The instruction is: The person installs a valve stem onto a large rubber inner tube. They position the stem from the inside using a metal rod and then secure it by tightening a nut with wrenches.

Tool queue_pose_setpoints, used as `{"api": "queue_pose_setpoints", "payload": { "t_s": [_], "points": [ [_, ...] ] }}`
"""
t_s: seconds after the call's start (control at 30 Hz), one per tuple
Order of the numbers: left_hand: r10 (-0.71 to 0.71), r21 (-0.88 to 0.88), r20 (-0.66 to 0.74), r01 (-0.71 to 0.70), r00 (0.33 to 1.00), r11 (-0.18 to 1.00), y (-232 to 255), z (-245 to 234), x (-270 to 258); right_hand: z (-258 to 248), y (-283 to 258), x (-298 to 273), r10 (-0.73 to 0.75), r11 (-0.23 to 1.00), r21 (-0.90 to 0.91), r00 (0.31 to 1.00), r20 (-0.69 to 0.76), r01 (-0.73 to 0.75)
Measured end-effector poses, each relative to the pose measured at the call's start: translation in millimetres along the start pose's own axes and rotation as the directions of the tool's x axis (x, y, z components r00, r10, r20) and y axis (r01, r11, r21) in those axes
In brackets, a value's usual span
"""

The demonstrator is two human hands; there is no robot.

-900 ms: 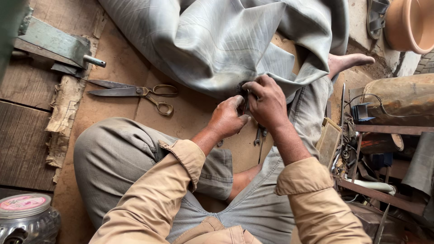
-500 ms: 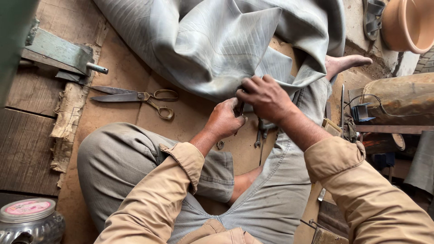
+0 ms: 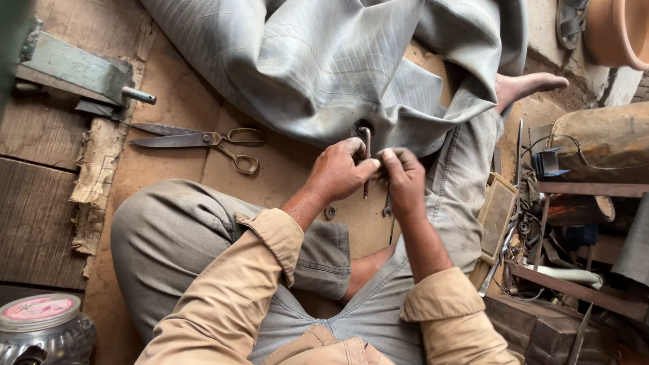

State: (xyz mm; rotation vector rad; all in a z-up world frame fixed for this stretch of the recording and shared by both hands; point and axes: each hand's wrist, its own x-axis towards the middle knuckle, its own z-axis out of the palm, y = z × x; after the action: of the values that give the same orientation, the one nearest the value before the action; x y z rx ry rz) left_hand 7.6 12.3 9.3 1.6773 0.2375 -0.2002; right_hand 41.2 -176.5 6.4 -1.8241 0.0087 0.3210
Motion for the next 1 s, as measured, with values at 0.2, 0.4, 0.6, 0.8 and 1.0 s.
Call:
{"api": "queue_pose_setpoints", "payload": {
  "t_s": [0.2, 0.4, 0.6, 0.8, 1.0],
  "points": [
    [-0.030, -0.089, 0.011, 0.031, 0.999, 0.996, -5.8, -4.6, 4.1, 2.0, 0.3, -12.5, 0.139, 0.950, 0.233, 0.951, 0.277, -0.207],
    [-0.129, -0.036, 0.061, 0.131, 0.990, 0.991, -9.5, -10.7, 9.6, 6.6, -2.4, -11.2, 0.281, 0.942, 0.075, 0.891, 0.357, -0.327],
    [-0.563, 0.131, 0.232, 0.548, 0.793, 0.826, -36.2, -26.2, 29.5, 0.7, 16.7, -10.3, 0.224, 0.880, 0.287, 0.862, 0.454, -0.380],
    [-0.225, -0.841, 0.195, 0.281, 0.955, 0.462, -58.3, 3.8, 27.6, -5.7, 19.7, -5.7, 0.216, 0.883, 0.279, 0.854, 0.473, -0.378],
    [-0.191, -0.967, 0.201, 0.226, 0.961, 0.116, -54.2, 17.4, 36.2, 6.1, 26.2, 6.1, 0.157, 0.918, 0.228, 0.825, 0.543, -0.325]
  ]
}}
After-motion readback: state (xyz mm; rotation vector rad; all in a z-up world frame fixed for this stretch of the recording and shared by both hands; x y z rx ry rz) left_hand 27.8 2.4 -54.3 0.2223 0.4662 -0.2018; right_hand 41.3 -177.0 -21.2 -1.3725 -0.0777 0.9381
